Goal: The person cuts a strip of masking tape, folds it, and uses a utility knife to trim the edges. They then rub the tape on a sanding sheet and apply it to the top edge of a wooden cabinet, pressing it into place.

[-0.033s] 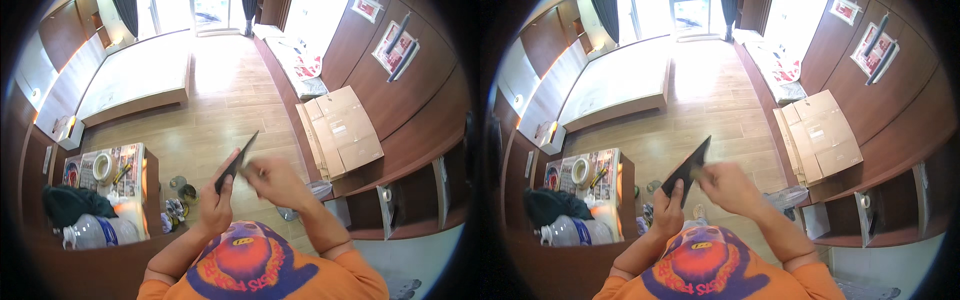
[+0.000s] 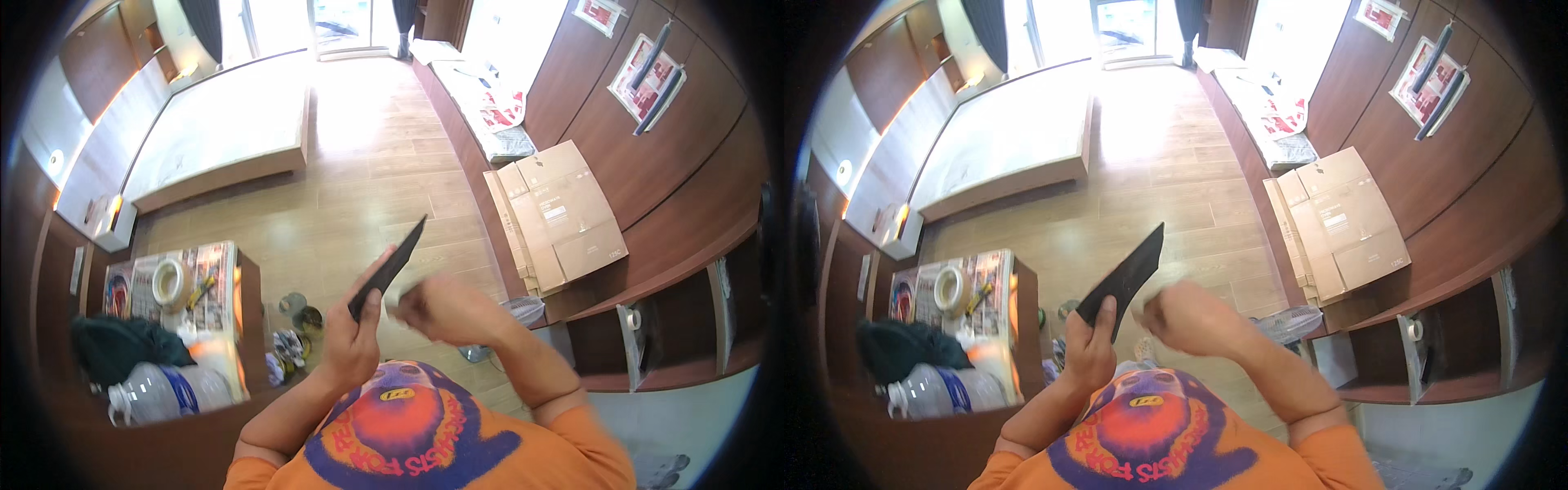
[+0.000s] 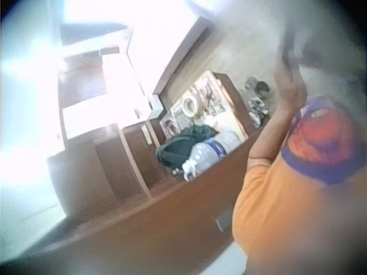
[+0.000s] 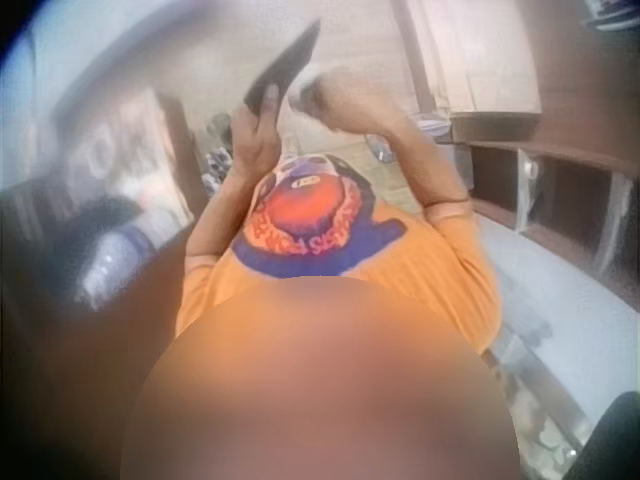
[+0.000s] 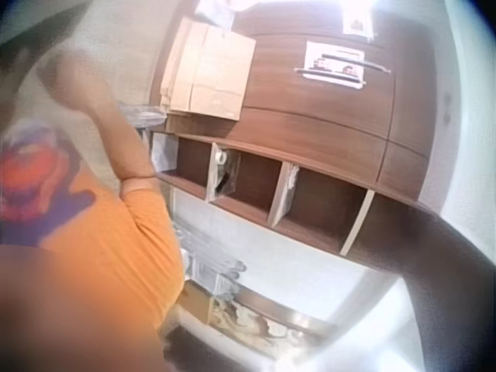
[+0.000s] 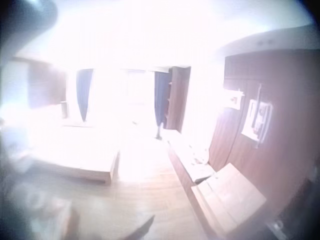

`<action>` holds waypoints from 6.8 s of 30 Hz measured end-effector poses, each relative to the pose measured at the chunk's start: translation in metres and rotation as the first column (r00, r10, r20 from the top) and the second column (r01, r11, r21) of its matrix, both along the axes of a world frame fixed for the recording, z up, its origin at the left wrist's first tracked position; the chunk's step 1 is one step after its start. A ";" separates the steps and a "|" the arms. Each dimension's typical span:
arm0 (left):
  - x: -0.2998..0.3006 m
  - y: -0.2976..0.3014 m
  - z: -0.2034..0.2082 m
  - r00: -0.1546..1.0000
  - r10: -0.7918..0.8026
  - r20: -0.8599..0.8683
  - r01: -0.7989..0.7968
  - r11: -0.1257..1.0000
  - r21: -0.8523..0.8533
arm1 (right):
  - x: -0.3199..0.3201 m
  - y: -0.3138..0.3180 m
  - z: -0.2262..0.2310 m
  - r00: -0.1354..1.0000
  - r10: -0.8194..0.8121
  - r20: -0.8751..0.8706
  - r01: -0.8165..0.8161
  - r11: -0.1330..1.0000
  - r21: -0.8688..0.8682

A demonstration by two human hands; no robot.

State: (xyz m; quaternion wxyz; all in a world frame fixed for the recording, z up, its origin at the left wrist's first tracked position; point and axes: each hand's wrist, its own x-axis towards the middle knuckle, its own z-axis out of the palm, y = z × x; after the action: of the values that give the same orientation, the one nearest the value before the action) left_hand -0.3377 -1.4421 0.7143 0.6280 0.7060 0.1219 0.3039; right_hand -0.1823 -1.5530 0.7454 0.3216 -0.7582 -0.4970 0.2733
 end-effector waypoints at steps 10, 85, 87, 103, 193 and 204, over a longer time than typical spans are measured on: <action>0.105 0.165 0.023 0.983 0.126 0.135 -0.080 0.950 -0.302 | 0.087 0.170 0.007 0.705 -0.116 -0.700 0.453 0.832 0.320; 0.590 1.171 0.026 0.754 0.655 0.048 -0.651 0.755 -0.073 | 0.623 1.243 -0.024 0.561 0.469 -0.682 -0.195 0.876 0.442; 0.578 1.174 0.036 0.776 0.629 0.042 -0.631 0.773 0.067 | 0.611 1.245 -0.021 0.601 0.502 -0.622 -0.214 0.851 0.479; 0.525 1.185 0.028 0.767 0.637 0.077 -0.641 0.756 0.132 | 0.552 1.247 -0.026 0.651 0.507 -0.565 -0.164 0.821 0.547; 0.557 1.153 -0.022 0.795 0.601 -0.079 -0.554 0.667 -0.498 | 0.585 1.256 -0.025 0.832 0.481 0.276 -0.554 0.697 0.454; 0.556 1.156 -0.011 0.814 0.577 0.074 -0.385 0.630 -0.675 | 0.573 1.246 -0.009 0.759 0.177 -0.626 0.064 0.937 0.342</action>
State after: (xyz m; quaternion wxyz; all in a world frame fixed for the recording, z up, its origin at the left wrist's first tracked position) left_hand 0.2182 -0.2864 0.7030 0.7319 0.3422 0.3113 0.5004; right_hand 0.3904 -0.3074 0.7365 0.5918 -0.5330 -0.4178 0.4372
